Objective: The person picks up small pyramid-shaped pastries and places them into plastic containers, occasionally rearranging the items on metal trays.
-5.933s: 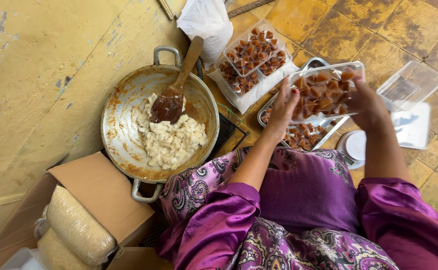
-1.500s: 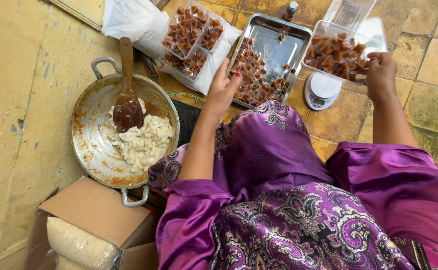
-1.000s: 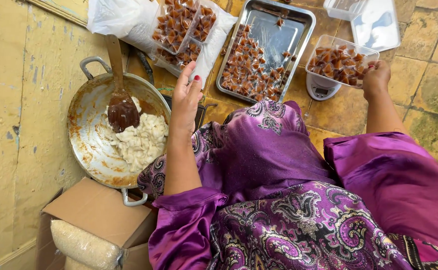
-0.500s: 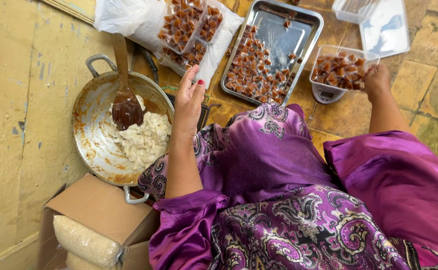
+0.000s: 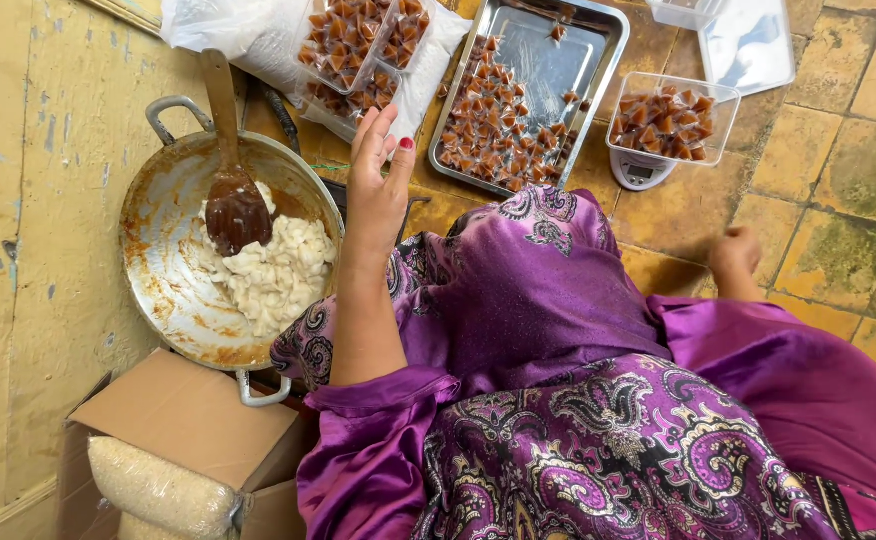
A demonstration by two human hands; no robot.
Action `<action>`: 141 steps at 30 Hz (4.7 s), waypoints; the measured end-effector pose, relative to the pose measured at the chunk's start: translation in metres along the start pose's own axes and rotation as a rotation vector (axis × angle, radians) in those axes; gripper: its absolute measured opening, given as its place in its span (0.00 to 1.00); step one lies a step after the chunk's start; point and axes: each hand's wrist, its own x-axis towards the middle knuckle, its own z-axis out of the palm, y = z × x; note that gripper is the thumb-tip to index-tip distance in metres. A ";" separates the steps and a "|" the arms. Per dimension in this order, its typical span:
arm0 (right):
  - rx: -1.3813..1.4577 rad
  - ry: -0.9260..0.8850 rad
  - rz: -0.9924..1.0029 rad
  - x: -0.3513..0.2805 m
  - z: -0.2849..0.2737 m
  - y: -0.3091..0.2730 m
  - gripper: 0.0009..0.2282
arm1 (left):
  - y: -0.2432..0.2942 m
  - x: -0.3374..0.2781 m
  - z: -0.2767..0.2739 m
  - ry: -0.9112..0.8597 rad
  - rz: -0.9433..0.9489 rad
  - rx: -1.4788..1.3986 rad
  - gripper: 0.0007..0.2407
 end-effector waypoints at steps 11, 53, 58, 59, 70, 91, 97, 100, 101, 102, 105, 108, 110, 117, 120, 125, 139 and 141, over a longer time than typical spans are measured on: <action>-0.333 -0.368 -0.651 -0.111 0.038 -0.053 0.14 | 0.017 -0.028 -0.018 0.008 0.052 0.069 0.19; -0.652 -0.419 -1.168 -0.190 0.196 -0.280 0.19 | 0.029 -0.042 -0.051 0.061 0.043 0.329 0.20; -0.554 -0.446 -1.132 -0.180 0.197 -0.286 0.11 | 0.024 -0.042 -0.050 0.060 0.056 0.341 0.20; -0.488 -0.523 -1.061 -0.184 0.190 -0.293 0.11 | 0.024 -0.042 -0.049 0.062 0.058 0.349 0.20; -0.293 -0.672 -0.942 -0.196 0.178 -0.311 0.25 | 0.023 -0.048 -0.049 0.067 0.091 0.356 0.20; -0.684 -0.474 -1.103 -0.168 0.221 -0.309 0.17 | 0.014 -0.057 -0.057 0.139 0.177 0.525 0.20; -0.089 -0.746 -0.814 -0.167 0.198 -0.319 0.16 | 0.008 -0.052 -0.055 0.138 0.173 0.527 0.20; 0.248 -0.910 -0.585 -0.181 0.162 -0.331 0.15 | 0.005 -0.047 -0.049 0.138 0.202 0.557 0.20; 0.343 -0.945 -0.551 -0.184 0.152 -0.332 0.16 | 0.004 -0.045 -0.046 0.150 0.228 0.583 0.20; 0.346 -0.925 -0.545 -0.187 0.133 -0.334 0.16 | 0.001 -0.042 -0.043 0.136 0.238 0.571 0.20; 0.420 -0.955 -0.534 -0.188 0.084 -0.343 0.17 | -0.004 -0.032 -0.032 0.160 0.304 0.614 0.20; 0.470 -0.938 -0.496 -0.164 0.031 -0.344 0.18 | -0.009 -0.021 -0.020 0.170 0.375 0.600 0.20; 0.439 -0.868 -0.565 -0.150 -0.012 -0.339 0.19 | -0.019 -0.014 -0.009 0.208 0.448 0.648 0.21; 0.146 -0.721 -0.471 -0.115 -0.081 -0.330 0.10 | -0.018 -0.001 0.009 0.093 0.375 0.722 0.20; 0.084 -0.710 -0.427 -0.116 -0.070 -0.327 0.14 | -0.017 0.001 0.007 0.075 0.342 0.751 0.20; 0.079 -0.586 -0.368 -0.110 -0.055 -0.321 0.13 | -0.012 -0.003 0.000 0.050 0.276 0.743 0.21; 0.505 -0.691 -0.308 -0.058 -0.092 -0.226 0.01 | -0.022 -0.001 -0.005 0.044 0.300 0.754 0.20; 0.535 -0.670 -0.274 -0.043 -0.095 -0.207 0.02 | -0.024 -0.002 -0.004 0.062 0.339 0.749 0.20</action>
